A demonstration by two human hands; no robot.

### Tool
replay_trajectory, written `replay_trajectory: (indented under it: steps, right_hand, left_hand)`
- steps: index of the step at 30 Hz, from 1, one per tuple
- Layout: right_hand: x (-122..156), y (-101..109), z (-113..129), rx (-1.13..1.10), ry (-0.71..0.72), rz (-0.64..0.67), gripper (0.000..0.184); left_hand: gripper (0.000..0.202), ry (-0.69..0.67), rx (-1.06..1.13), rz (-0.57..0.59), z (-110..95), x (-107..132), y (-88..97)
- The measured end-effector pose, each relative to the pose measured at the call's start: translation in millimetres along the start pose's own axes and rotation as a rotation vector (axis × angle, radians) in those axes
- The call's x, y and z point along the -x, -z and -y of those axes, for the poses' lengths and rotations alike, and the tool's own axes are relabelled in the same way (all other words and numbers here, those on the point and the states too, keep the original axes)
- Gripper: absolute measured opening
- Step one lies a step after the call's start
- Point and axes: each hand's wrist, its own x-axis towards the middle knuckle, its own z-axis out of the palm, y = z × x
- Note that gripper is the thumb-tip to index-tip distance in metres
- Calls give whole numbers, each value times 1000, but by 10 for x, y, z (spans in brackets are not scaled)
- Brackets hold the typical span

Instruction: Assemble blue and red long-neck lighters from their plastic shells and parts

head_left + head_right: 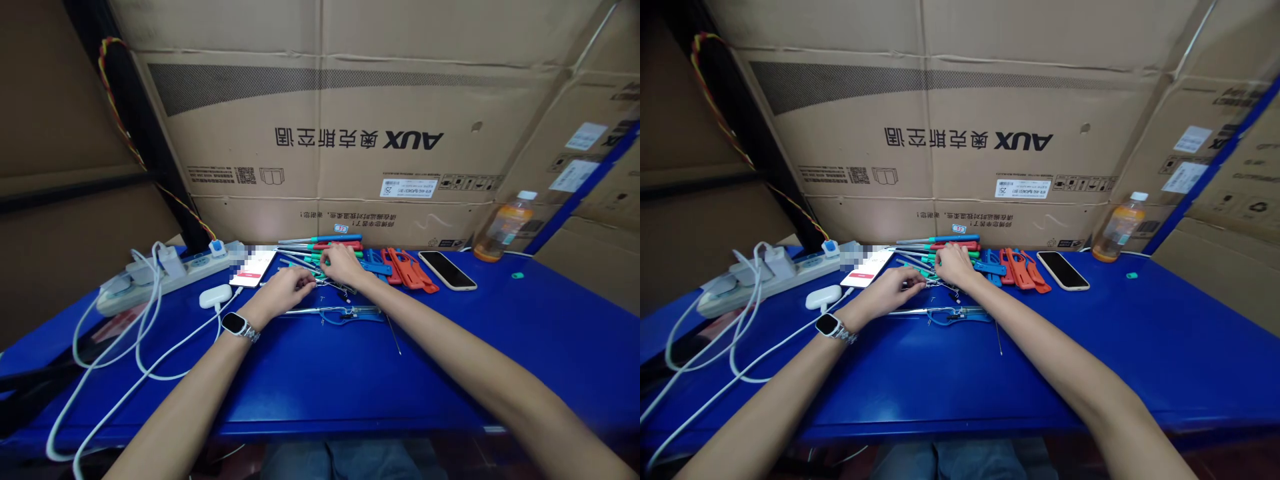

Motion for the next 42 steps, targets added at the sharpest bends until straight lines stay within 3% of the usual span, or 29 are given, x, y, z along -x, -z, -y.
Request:
replay_trajectory:
  steps: [5, 10, 14, 21, 27, 38, 42]
  right_hand:
    - [108, 102, -26, -213, -12, -104, 14]
    - [398, 197, -23, -900, -104, -115, 17]
    - [621, 226, -3, -1091, -243, -77, 27]
    - [753, 265, -8, -1174, -318, -63, 38]
    - [837, 292, -76, -1092, -204, -32, 40]
    - [903, 257, -103, -1037, -140, 11, 39]
    - [1016, 309, -131, -795, -48, 19, 27]
  left_hand:
    - [17, -24, 34, -130, -68, -8, 28]
    - [19, -51, 54, -267, -265, -1, 5]
    - [34, -98, 12, -263, -433, 29, -49]
    - [15, -195, 46, -222, -458, 32, -63]
    - [23, -133, 244, -177, -415, 15, -83]
    - [19, -270, 167, -225, -404, 1, -26]
    - [22, -260, 142, -77, -354, 13, 37]
